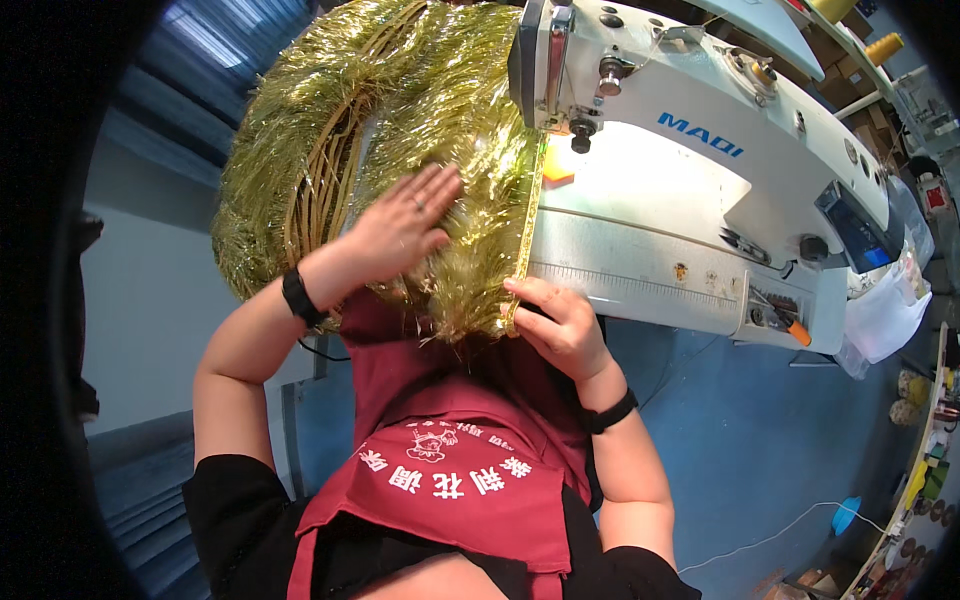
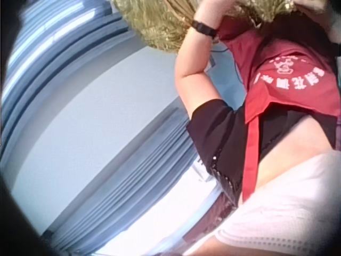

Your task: The person sews a gold tinsel garland using a sewing machine. They guide the garland under the needle, adjust its position, and operate the machine to stitch along its length.

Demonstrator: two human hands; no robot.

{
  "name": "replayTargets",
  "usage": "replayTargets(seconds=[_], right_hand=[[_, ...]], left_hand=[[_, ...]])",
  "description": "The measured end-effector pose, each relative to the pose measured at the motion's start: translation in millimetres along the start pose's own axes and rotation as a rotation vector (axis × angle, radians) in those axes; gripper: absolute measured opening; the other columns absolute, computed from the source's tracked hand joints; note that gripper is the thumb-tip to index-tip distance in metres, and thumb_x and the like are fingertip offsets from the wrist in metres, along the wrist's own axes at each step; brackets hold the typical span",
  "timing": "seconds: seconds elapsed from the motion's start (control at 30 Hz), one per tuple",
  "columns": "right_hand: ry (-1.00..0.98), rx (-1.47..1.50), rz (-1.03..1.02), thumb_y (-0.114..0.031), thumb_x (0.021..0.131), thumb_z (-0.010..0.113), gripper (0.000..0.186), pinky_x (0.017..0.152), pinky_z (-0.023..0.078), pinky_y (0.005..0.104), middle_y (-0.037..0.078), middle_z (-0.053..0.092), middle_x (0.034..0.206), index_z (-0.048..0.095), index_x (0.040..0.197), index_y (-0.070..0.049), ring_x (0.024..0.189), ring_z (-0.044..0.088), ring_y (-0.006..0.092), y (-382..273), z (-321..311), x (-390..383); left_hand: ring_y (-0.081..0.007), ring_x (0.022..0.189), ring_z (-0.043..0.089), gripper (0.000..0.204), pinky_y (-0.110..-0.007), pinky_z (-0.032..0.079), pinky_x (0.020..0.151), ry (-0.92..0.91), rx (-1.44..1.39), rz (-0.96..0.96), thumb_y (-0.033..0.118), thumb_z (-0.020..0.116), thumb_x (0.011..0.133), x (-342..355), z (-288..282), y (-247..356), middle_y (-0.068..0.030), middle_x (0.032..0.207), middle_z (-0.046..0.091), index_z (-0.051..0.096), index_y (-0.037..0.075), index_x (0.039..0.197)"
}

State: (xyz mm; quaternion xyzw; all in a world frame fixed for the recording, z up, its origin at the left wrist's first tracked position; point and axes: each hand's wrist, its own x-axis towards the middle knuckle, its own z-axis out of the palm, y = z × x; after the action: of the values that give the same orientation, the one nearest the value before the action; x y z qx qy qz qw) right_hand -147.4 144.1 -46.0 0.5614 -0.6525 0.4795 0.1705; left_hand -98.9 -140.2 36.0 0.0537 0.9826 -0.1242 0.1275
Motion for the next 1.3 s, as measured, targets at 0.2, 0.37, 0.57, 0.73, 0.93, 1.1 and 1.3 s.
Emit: replayTargets(seconds=[0.2,0.37,0.57,0.73,0.93,1.1,1.3], right_hand=[[0.008,-0.102,-0.022,-0.007,0.079,0.078,0.017,0.083,0.058,0.0385,0.011,0.071,0.123,0.069,0.093,-0.006,0.104,0.071,0.0291,1.6,12.5,-5.7],[0.056,-0.1,-0.054,-0.007,0.08,0.076,0.014,0.084,0.059,0.039,0.01,0.07,0.123,0.066,0.089,-0.007,0.107,0.071,0.0304,-0.6,20.2,-4.0],[0.044,-0.131,-0.081,-0.008,0.077,0.076,0.013,0.084,0.06,0.041,0.011,0.071,0.121,0.067,0.088,-0.007,0.104,0.071,0.0309,-1.5,18.3,0.2],[0.096,-0.122,-0.091,-0.007,0.075,0.076,0.017,0.081,0.06,0.0397,0.01,0.07,0.117,0.07,0.091,-0.007,0.101,0.071,0.0306,-4.2,15.9,-0.2],[0.172,-0.134,-0.059,-0.009,0.076,0.077,0.021,0.079,0.06,0.0386,0.008,0.07,0.105,0.075,0.097,-0.009,0.099,0.072,0.0288,-8.4,16.5,-10.4],[0.134,-0.176,-0.06,-0.013,0.076,0.079,0.021,0.08,0.059,0.0389,0.009,0.072,0.106,0.074,0.096,-0.007,0.098,0.073,0.0271,-6.2,14.2,-21.4],[0.086,-0.213,-0.043,-0.015,0.081,0.073,0.026,0.083,0.059,0.0397,0.013,0.073,0.11,0.069,0.103,-0.001,0.102,0.072,0.0285,-2.9,15.0,-27.4]], left_hand=[[-0.025,0.158,0.016,0.067,-0.04,0.016,0.129,0.076,-0.069,-0.091,0.041,0.034,0.11,1.3,-14.1,-67.1,-0.0083,0.172,0.015,0.009,0.012,0.165],[-0.0226,0.154,0.03,0.07,-0.04,0.028,0.125,0.115,0.362,-0.137,0.006,0.057,0.092,-4.1,-40.8,-8.1,-0.0106,0.167,0.031,0.034,0.007,0.158],[-0.0208,0.142,0.049,0.045,-0.04,0.038,0.116,0.6,0.117,0.321,0.022,0.058,0.092,0.9,-35.8,72.3,-0.0073,0.151,0.055,0.062,0.01,0.135],[-0.0232,0.145,0.046,0.052,-0.041,0.037,0.118,0.484,-0.072,0.382,0.018,0.058,0.09,14.4,-13.6,76.8,-0.0083,0.152,0.054,0.057,0.01,0.142],[-0.0289,0.141,0.051,0.054,-0.044,0.043,0.114,0.686,-0.408,0.363,0.007,0.063,0.085,-9.7,6.3,88.9,-0.0149,0.148,0.056,0.059,0.003,0.139],[-0.0279,0.133,0.059,0.047,-0.043,0.045,0.113,0.746,-0.437,0.38,0.017,0.068,0.091,-32.4,20.9,114.3,-0.0142,0.142,0.061,0.063,0.005,0.136],[-0.0255,0.131,0.06,0.049,-0.041,0.045,0.112,0.816,-0.455,0.351,0.03,0.067,0.093,-46.6,39.0,137.3,-0.0118,0.143,0.06,0.063,0.009,0.137]])
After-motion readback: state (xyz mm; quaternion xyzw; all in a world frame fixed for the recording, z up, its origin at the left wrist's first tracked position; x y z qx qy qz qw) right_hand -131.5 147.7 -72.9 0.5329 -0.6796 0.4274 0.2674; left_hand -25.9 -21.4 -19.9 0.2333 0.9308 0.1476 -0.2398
